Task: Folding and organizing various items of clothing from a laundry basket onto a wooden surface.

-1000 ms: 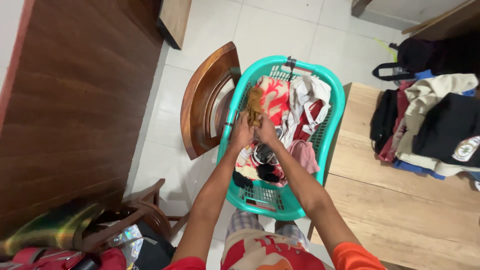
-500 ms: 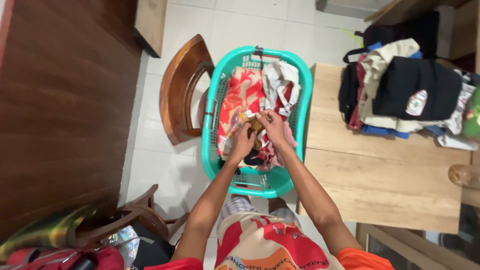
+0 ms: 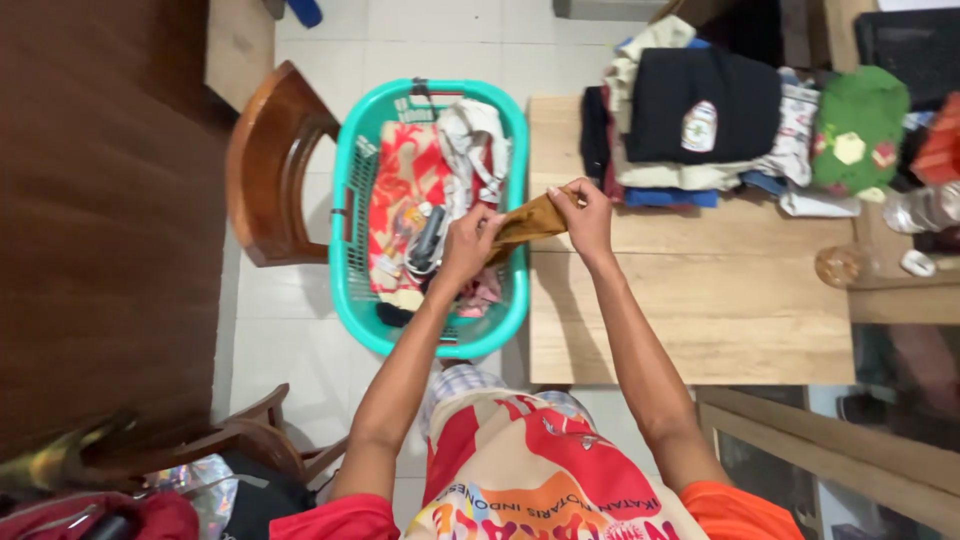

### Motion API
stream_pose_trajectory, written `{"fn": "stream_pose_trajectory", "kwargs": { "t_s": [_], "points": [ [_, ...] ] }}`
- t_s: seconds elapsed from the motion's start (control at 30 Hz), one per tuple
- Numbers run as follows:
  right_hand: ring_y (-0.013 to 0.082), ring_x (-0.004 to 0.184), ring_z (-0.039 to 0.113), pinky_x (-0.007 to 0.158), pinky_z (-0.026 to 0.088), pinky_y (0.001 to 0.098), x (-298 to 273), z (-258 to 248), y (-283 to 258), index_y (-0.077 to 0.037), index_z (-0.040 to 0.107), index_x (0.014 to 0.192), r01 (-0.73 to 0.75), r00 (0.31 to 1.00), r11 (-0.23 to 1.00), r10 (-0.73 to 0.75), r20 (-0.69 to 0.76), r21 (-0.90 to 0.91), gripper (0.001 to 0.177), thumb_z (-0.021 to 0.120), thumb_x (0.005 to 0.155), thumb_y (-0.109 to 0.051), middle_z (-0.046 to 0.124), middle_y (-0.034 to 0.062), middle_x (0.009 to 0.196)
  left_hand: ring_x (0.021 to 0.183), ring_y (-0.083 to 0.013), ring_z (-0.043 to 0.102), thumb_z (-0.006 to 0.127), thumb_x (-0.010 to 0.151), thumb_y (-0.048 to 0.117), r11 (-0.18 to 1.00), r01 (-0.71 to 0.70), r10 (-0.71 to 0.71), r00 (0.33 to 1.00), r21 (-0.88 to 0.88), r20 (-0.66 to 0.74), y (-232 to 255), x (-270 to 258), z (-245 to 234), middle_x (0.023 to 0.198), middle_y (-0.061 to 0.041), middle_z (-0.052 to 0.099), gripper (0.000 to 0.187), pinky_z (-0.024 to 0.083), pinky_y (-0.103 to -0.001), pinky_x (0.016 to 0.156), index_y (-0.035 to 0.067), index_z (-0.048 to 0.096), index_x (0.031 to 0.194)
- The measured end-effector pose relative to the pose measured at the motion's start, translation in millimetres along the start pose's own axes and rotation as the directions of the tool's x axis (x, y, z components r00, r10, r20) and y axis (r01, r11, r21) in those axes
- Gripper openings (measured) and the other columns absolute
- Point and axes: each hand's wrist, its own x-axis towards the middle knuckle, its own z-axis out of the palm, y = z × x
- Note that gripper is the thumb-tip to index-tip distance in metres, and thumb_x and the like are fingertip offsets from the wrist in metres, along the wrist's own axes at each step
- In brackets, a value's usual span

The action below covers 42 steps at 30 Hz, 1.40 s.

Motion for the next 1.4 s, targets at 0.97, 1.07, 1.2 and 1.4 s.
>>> {"fn": "stream_pose_trajectory", "kwargs": {
  "t_s": [0.97,1.07,1.2,1.4],
  "points": [
    [0.0359,0.114,0.060,0.093,0.052,0.0410,-61.4,-293.0,196.0,0.001,0.051,0.140,-0.218,0.942,0.884,0.081,-0.325,-0.412,0.065,0.083,0.086,-0.020,0.054,0.0247,0.137,0.102,-0.0434,0.062,0.070,0.088,0.010,0.936,-0.050,-0.069,0.944,0.347,0.323,-47.7,-56.1,338.8,0.112,-0.024,0.065,0.032,0.051,-0.051,0.090,0.003,0.063,0.118],
    [0.0417,0.120,0.054,0.103,0.047,0.0469,-101.0,-267.8,185.8,0.001,0.052,0.139,-0.303,0.951,0.812,0.221,-0.217,-0.499,0.063,0.078,0.085,-0.017,0.054,0.0237,0.130,0.111,-0.0469,0.058,0.069,0.083,0.009,0.952,0.059,-0.195,0.874,0.302,0.446,-27.6,-68.4,330.4,0.127,-0.027,0.058,0.043,0.048,-0.052,0.098,0.002,0.061,0.125],
    [0.0412,0.120,0.055,0.103,0.047,0.0471,-146.6,-237.6,166.1,0.000,0.056,0.134,-0.339,0.934,0.780,0.348,-0.086,-0.525,0.057,0.079,0.084,-0.017,0.056,0.0222,0.130,0.117,-0.0486,0.053,0.068,0.083,0.005,0.936,0.071,-0.214,0.893,0.345,0.396,-62.1,-91.7,346.3,0.137,-0.030,0.051,0.052,0.046,-0.051,0.102,0.001,0.056,0.133],
    [0.0420,0.112,0.052,0.093,0.046,0.0498,-160.1,-232.4,150.8,0.000,0.062,0.119,-0.095,0.963,0.658,0.250,0.097,-0.747,0.057,0.084,0.071,-0.021,0.055,0.0240,0.122,0.116,-0.0468,0.049,0.068,0.076,0.000,0.875,0.026,-0.173,0.949,0.484,0.263,-22.0,-66.2,340.2,0.141,-0.029,0.048,0.078,0.046,-0.051,0.099,0.011,0.045,0.150]
  ]
}}
